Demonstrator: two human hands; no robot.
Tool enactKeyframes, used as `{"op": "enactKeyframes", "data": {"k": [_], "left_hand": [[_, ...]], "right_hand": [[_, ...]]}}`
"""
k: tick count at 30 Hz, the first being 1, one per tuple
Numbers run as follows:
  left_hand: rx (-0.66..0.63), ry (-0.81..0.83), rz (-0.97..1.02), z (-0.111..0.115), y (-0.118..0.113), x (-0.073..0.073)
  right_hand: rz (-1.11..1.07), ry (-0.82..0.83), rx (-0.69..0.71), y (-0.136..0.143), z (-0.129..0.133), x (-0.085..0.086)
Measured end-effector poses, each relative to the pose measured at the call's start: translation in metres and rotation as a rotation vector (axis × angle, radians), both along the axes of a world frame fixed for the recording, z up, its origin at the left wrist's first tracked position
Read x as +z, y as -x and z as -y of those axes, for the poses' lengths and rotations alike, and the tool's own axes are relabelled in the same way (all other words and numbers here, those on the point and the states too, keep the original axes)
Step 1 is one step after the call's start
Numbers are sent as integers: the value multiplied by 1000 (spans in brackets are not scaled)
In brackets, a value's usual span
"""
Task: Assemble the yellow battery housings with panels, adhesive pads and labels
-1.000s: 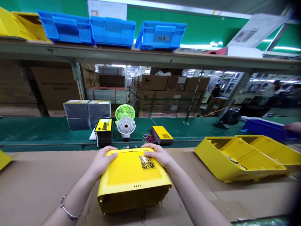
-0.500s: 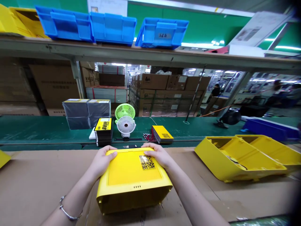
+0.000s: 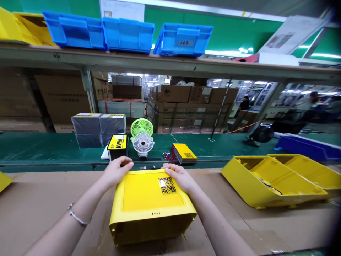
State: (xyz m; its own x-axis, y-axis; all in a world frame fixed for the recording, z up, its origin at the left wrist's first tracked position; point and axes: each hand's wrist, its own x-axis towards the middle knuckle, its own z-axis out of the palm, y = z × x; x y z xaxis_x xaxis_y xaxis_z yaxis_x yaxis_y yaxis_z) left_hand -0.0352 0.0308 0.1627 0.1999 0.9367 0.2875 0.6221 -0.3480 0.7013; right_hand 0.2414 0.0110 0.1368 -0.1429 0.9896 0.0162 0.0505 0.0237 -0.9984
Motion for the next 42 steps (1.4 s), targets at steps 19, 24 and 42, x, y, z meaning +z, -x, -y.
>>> {"op": "enactKeyframes", "data": {"k": [19,24,42], "left_hand": [[266,-460,-229,-41,73,-27],[441,-627,51,-23,65,11],[-220,248,608,129,-31,51]], "right_hand": [[28,49,43,0,5,5],[72,15,48,1,6,7],[432,-484,-25,37,81,77]]}}
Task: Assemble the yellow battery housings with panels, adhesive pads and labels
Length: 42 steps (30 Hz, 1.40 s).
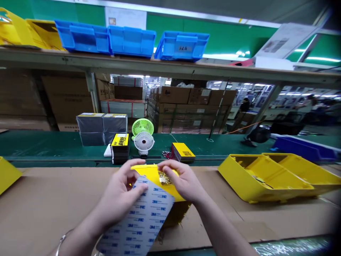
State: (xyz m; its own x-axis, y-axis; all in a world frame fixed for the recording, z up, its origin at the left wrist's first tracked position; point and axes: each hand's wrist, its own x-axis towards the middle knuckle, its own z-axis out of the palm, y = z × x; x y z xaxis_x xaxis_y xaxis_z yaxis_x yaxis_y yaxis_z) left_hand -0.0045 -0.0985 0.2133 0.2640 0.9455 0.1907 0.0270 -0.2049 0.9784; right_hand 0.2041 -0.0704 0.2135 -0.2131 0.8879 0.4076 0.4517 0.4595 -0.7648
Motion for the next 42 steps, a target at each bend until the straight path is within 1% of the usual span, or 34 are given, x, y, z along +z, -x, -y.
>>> {"op": "enactKeyframes", "data": {"k": [2,3,5,7,9,10,11,13,15,16,18,20,21,23,26,29,31,35,37,39,42], "left_hand": [[48,-110,-124,7,-7,-7],[63,-153,-166,9,-9,-9],[68,-179,-195,11,-12,-13],[73,-112,-138,13,-15,-15],[40,9,34,16,-19,-18],[-19,80,158,18,-21,-20],[-110,159,289,21,-24,-22],[-342,358,514,28,-30,-29],[-541,596,657,34,-36,-35],[-605,694,706,37,-38,-37],[-661,795,787,40,-41,-40],[-645,812,841,39,-42,-42],[-620,817,854,38,-42,-43],[-571,832,846,36,-41,-47],[-522,826,785,35,-41,-54],[-531,827,763,36,-40,-58],[-536,837,777,37,-40,-58],[-541,840,842,38,-41,-54],[-585,833,885,37,-40,-49],[-620,805,933,34,-40,-43],[-633,735,1002,30,-37,-33]], "right_hand": [[25,89,170,11,17,11],[26,125,211,16,23,14],[0,154,223,22,32,18],[-35,128,203,25,37,19],[-80,48,179,26,40,18],[-104,-5,158,26,42,18],[-131,-65,126,26,44,17],[-188,-196,48,27,47,15],[-215,-341,-36,29,48,10],[-206,-430,-75,30,48,6],[-131,-621,-132,32,47,-1],[-13,-751,-150,34,46,-7],[40,-768,-148,34,46,-10],[107,-731,-147,34,46,-12],[65,-657,-179,31,47,-11],[0,-600,-188,26,45,-6],[6,-612,-160,25,44,-3],[35,-712,-130,26,44,-4],[45,-703,-101,25,47,-6],[46,-667,-45,24,52,-8],[29,-633,26,20,59,-8]]}}
